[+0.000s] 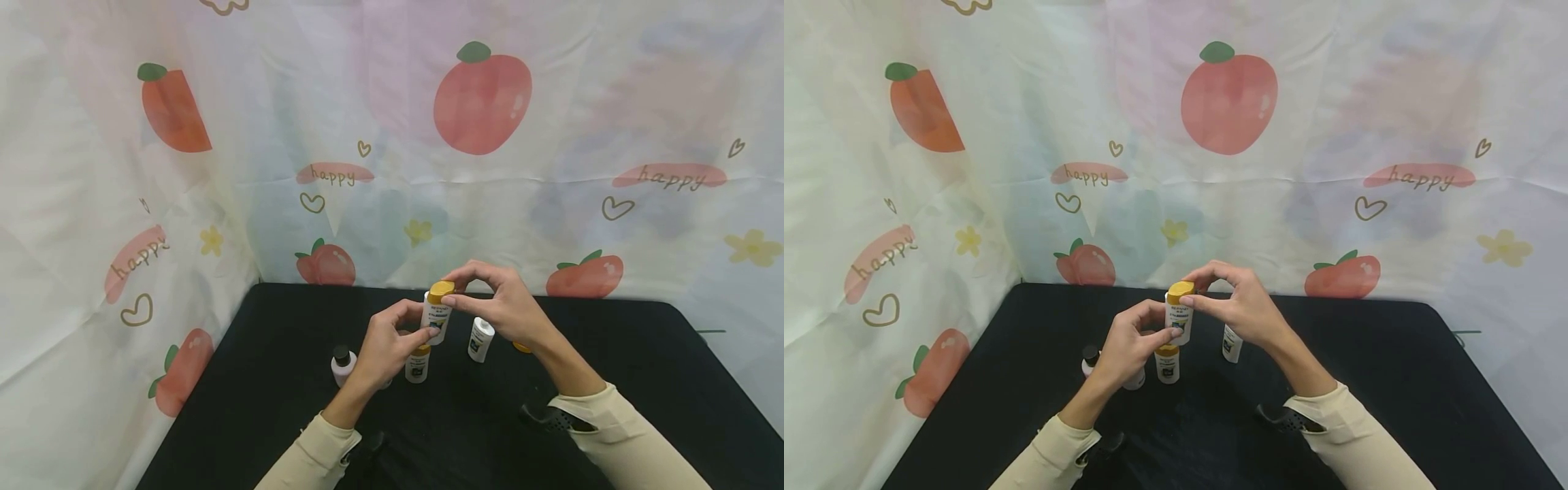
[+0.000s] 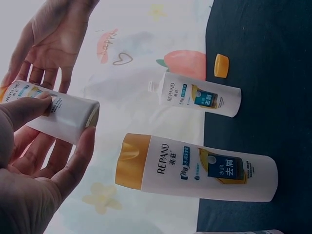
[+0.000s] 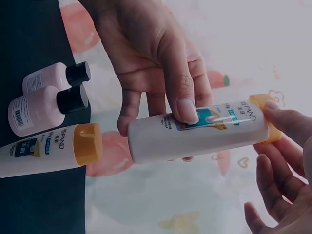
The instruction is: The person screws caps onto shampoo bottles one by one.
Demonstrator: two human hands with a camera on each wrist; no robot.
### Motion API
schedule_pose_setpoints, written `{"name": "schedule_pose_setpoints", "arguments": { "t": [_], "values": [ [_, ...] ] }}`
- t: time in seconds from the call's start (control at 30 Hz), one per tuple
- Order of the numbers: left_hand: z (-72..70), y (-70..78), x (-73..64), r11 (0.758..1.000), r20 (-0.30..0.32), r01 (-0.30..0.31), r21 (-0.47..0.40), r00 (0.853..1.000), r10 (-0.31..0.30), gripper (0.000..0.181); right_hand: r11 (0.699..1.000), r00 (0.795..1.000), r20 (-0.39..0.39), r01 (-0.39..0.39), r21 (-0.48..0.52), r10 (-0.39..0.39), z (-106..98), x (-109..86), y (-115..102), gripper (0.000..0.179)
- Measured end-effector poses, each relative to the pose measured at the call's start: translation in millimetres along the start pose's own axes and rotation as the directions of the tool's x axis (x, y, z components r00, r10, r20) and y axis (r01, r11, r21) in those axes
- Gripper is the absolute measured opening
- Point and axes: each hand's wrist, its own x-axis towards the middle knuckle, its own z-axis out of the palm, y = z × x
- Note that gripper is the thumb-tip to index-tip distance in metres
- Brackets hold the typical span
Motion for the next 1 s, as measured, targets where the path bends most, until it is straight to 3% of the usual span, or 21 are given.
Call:
{"name": "schedule_pose_setpoints", "arguments": {
  "t": [0.43,0.8,1.0],
  "values": [
    [3.9,0.9,-0.1,1.0,-0.078,0.005,-0.022,0.997,-0.006,0.033,0.998,0.995,-0.077,-0.065,-0.015,0.063,8.0,0.0,-1.6,0.02],
    [0.2,0.2,0.4,1.0,-0.025,0.001,0.022,1.0,0.0,0.029,0.999,0.998,-0.042,-0.054,0.009,0.054,9.8,2.2,-2.1,0.024],
    [2.5,0.8,-0.2,1.0,-0.042,-0.011,0.012,0.999,0.011,0.028,0.999,0.998,-0.061,-0.031,0.013,0.031,10.5,1.7,-3.0,0.024]
  ]
}}
